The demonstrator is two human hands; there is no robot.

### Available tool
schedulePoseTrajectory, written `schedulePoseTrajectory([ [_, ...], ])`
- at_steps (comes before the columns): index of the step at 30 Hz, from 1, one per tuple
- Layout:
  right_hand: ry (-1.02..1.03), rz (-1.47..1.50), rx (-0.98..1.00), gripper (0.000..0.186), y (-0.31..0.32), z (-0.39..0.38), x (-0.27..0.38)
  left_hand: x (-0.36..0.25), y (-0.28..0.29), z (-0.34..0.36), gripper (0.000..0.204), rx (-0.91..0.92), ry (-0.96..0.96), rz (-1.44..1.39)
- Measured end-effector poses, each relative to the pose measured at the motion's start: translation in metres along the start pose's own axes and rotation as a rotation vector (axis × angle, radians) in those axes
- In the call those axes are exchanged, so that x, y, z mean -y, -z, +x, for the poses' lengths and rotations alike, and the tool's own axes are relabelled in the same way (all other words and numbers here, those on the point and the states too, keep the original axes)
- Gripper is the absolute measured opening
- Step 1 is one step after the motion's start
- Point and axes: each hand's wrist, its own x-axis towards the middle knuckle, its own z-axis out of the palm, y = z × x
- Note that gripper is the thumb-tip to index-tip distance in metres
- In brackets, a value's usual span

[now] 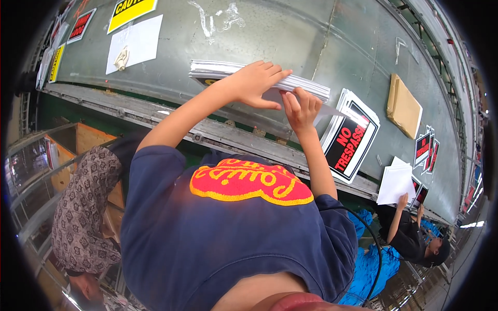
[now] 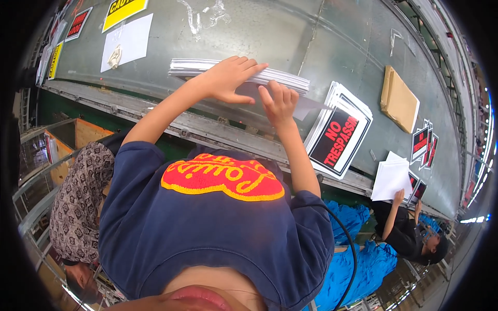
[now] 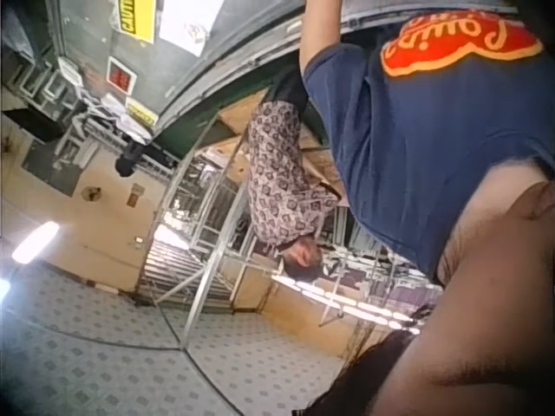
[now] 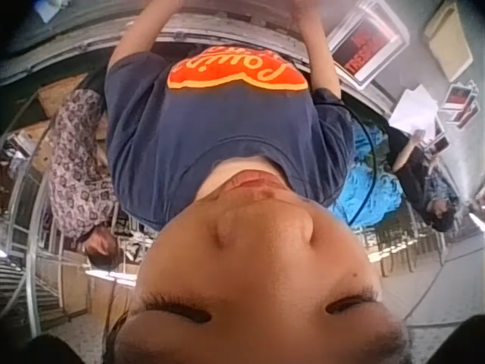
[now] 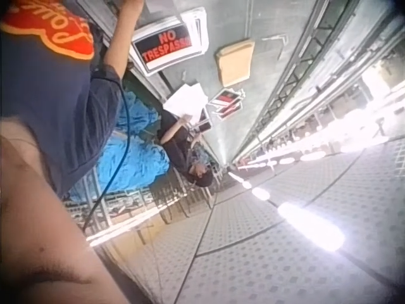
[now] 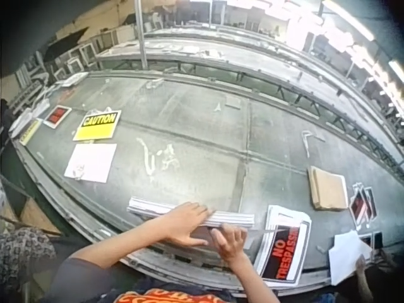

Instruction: The person is seen wrapping a stack of white paper/boards with plastic film and sorting signs.

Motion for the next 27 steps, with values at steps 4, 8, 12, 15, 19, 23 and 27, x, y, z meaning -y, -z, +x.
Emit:
schedulePoseTrajectory([
  [4, -0.096, -0.008, -0.016, 0.047, 0.019, -0.002, -0.003, -0.006, -0.011, 0.003, 0.061, -0.005, 0.029, 0.115],
  [8, -0.378, -0.065, 0.114, 0.053, 0.055, -0.009, -0.013, -0.010, -0.011, -0.005, 0.058, -0.030, 0.120, 0.156],
  [12, -0.594, -0.123, 0.319, 0.069, 0.080, -0.032, -0.040, -0.027, -0.013, -0.004, 0.057, 0.073, 0.231, 0.205],
  [15, -0.604, -0.107, 0.358, 0.064, 0.078, -0.044, -0.043, -0.038, -0.012, -0.007, 0.054, 0.048, 0.369, 0.357],
  [19, -0.478, -0.091, 0.332, 0.038, 0.078, -0.047, -0.033, -0.042, -0.008, -0.013, 0.057, 0.101, 0.447, 0.339],
  [23, -0.303, -0.048, 0.353, 0.035, 0.084, -0.049, -0.024, -0.047, -0.013, -0.010, 0.056, 0.150, 0.459, 0.285],
  [27, -0.299, 0.087, 0.385, 0.027, 0.075, -0.049, -0.008, -0.049, -0.019, -0.012, 0.055, 0.151, 0.463, 0.287],
])
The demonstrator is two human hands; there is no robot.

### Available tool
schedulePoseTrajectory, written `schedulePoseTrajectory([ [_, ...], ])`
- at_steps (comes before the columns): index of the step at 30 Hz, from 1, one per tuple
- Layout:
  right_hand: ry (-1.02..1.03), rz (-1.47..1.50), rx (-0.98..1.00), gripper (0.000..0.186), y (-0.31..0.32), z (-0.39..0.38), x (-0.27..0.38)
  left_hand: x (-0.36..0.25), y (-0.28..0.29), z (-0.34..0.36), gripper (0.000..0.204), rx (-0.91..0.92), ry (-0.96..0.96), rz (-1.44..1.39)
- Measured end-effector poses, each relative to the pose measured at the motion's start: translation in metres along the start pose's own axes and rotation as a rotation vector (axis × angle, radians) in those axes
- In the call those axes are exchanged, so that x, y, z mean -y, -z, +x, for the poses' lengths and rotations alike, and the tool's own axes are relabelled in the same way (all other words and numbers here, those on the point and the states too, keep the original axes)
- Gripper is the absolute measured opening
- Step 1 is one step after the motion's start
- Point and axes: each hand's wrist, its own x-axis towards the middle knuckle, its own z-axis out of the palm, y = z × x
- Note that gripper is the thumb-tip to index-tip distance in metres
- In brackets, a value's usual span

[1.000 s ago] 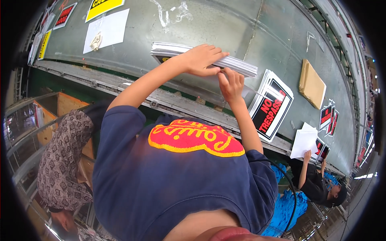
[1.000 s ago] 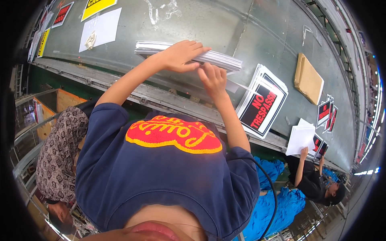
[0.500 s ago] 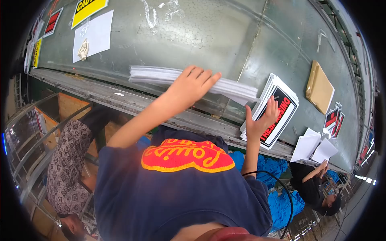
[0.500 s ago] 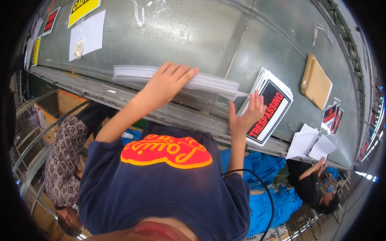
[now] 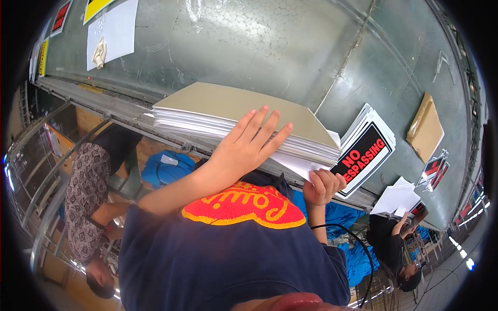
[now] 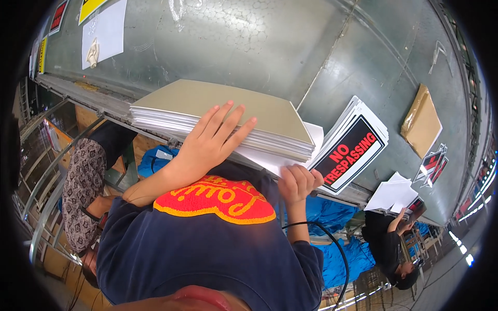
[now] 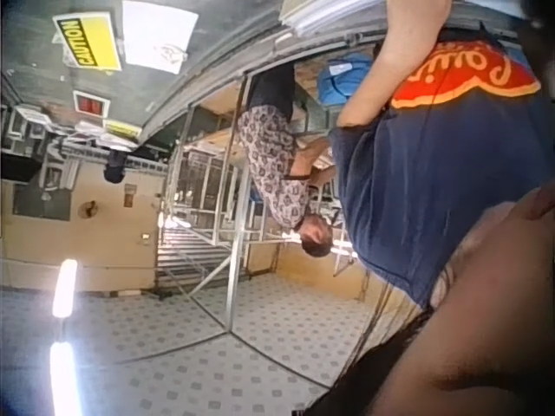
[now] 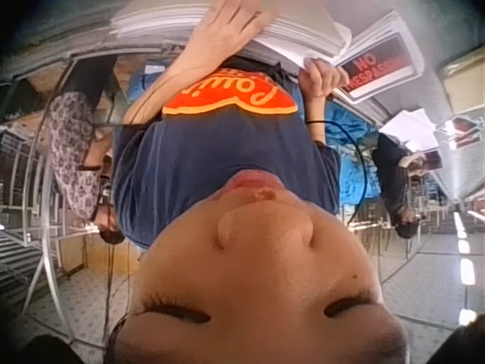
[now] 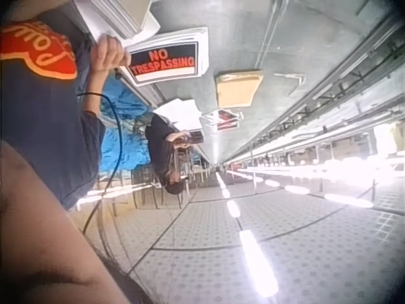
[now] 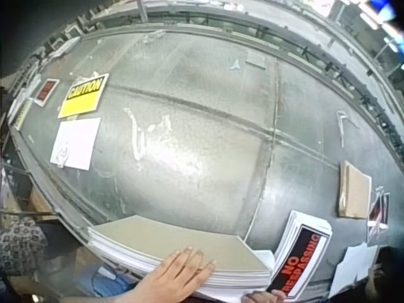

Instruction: The person is seen wrapping a stack of white paper/boards with plastic film and sorting signs.

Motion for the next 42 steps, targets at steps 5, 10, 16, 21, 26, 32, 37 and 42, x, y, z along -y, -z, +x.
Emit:
schedulePoseTrajectory([
  [5, -0.025, 0.141, -0.064, 0.028, -0.015, 0.006, 0.025, 0.006, -0.008, -0.010, 0.054, -0.089, -0.021, -0.023],
  [10, -0.026, 0.173, -0.094, 0.030, -0.021, 0.005, 0.030, 0.005, -0.020, -0.019, 0.053, -0.206, -0.009, 0.044],
  [16, -0.214, 0.405, -0.132, 0.028, -0.035, -0.013, 0.042, 0.011, -0.026, -0.033, 0.055, -0.290, -0.020, 0.037],
  [21, -0.292, 0.594, -0.205, 0.023, -0.050, -0.027, 0.048, 0.011, -0.026, -0.034, 0.059, -0.299, -0.058, 0.045],
  [26, -0.363, 0.636, -0.267, 0.026, -0.057, -0.030, 0.049, 0.004, -0.034, -0.036, 0.059, -0.358, -0.041, 0.116],
  [32, 0.089, 0.039, -0.143, 0.029, -0.036, 0.004, 0.007, -0.011, -0.058, -0.002, 0.059, -0.368, -0.031, 0.129],
  [37, -0.071, -0.221, -0.154, 0.034, 0.040, -0.018, -0.077, -0.041, -0.040, 0.035, 0.056, -0.278, -0.042, 0.142],
  [42, -0.475, -0.285, -0.289, 0.019, 0.125, -0.061, -0.215, -0.046, 0.023, 0.037, 0.050, -0.075, -0.065, 0.121],
])
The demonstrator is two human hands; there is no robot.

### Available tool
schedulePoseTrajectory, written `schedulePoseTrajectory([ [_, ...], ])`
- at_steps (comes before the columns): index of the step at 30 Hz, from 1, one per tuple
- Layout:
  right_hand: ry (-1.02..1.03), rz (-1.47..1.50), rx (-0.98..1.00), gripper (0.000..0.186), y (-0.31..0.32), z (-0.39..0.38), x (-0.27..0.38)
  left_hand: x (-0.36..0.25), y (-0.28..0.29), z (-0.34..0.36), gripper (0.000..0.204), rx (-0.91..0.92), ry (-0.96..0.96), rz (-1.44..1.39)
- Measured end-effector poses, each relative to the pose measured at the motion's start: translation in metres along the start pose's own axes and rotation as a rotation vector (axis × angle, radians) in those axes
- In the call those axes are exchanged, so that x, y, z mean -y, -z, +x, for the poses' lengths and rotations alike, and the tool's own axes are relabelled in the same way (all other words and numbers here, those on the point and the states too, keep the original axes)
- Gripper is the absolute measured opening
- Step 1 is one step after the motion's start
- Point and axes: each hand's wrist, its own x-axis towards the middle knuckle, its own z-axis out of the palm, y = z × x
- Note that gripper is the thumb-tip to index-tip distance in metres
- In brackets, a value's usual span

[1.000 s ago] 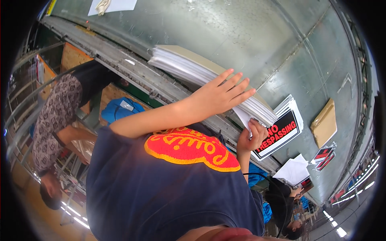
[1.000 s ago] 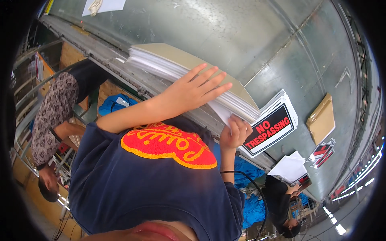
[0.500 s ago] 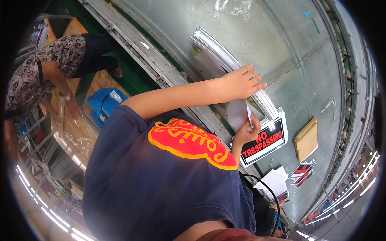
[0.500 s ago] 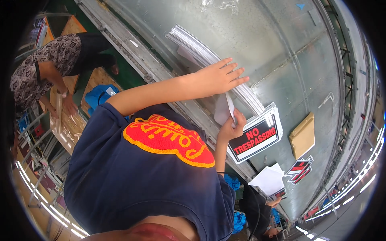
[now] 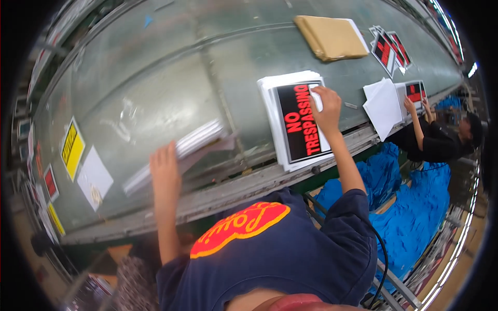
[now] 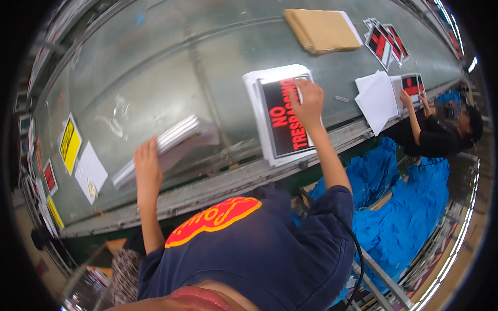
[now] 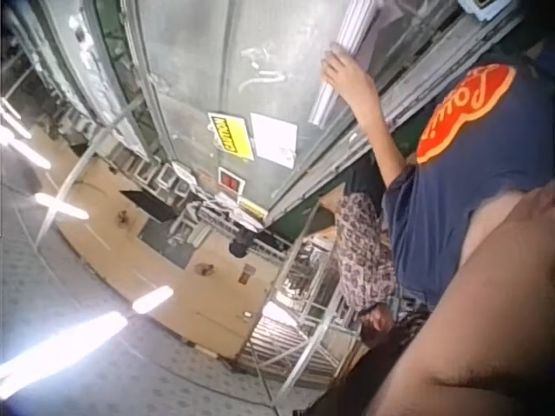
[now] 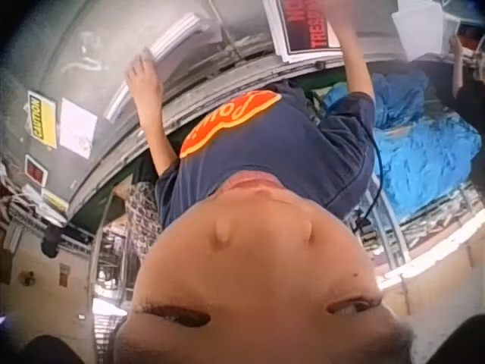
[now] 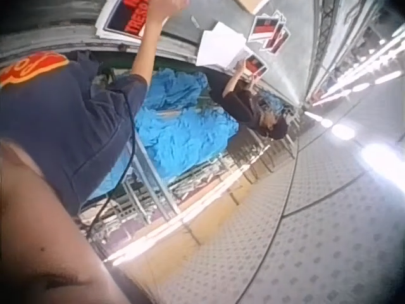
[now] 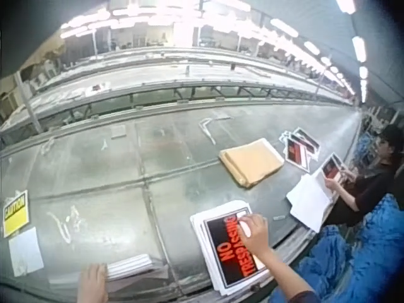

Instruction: The person is seen wrapping a stack of white paper/boards with plastic film and sorting signs.

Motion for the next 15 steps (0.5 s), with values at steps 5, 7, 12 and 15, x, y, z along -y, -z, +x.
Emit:
schedulePoseTrajectory([
  [5, -0.488, 0.209, -0.116, 0.016, -0.032, 0.038, -0.209, -0.004, 0.032, -0.009, 0.054, 0.111, 0.153, 0.075],
  [7, -0.570, 0.222, -0.142, 0.016, -0.053, 0.051, -0.303, -0.015, 0.027, -0.008, 0.050, 0.167, 0.229, 0.090],
  [12, -0.804, -0.045, -0.246, 0.022, -0.107, 0.094, -0.481, -0.032, 0.015, -0.004, 0.052, 0.133, 0.305, 0.139],
  [15, -0.954, -0.149, -0.276, 0.029, -0.128, 0.127, -0.535, -0.036, 0.012, -0.003, 0.052, 0.195, 0.313, 0.161],
])
